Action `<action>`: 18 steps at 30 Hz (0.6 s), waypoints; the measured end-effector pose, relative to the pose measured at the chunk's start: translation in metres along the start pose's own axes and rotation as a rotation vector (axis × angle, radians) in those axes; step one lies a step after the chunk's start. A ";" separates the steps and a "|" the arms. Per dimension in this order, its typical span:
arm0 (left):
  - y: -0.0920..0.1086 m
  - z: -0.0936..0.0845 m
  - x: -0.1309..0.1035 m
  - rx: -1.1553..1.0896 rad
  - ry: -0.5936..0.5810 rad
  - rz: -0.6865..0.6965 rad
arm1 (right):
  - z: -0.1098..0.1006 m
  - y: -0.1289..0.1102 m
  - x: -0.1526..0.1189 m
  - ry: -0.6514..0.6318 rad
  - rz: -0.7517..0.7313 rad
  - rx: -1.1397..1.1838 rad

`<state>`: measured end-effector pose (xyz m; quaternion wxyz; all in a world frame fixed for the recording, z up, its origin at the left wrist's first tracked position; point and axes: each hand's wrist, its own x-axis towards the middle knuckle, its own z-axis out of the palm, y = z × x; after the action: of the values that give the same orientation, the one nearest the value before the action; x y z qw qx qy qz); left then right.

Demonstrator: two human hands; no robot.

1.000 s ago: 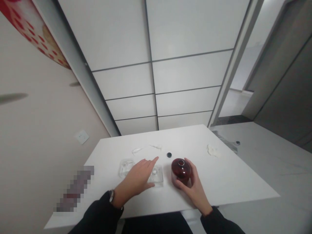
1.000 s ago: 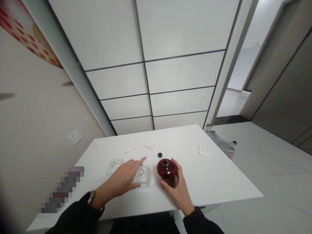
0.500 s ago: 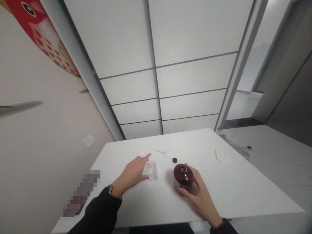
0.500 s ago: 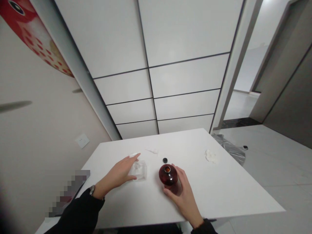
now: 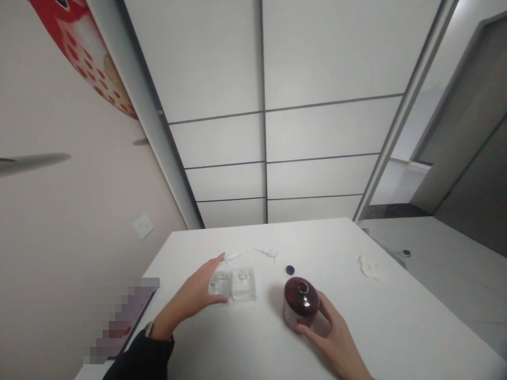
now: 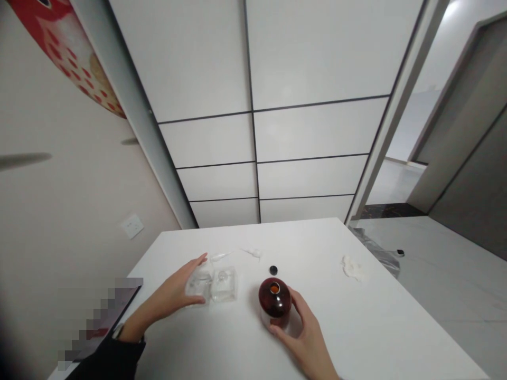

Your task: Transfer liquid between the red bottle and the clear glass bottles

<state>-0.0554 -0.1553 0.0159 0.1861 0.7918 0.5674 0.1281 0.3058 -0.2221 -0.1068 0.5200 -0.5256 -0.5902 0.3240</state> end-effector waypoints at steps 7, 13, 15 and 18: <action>-0.015 0.013 -0.001 -0.212 0.004 -0.009 | -0.002 0.003 -0.001 -0.021 0.032 -0.046; -0.016 0.015 0.007 -0.277 -0.012 0.053 | -0.002 0.014 -0.004 -0.053 0.022 -0.089; -0.016 0.015 0.008 -0.292 -0.028 0.079 | -0.004 0.015 -0.002 -0.084 -0.023 -0.123; -0.014 0.013 0.009 -0.304 -0.045 0.083 | -0.005 0.010 0.006 -0.134 -0.083 -0.209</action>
<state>-0.0587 -0.1449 -0.0020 0.3109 0.7801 0.5039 0.2022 0.3136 -0.2148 -0.1132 0.4348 -0.5290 -0.6756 0.2734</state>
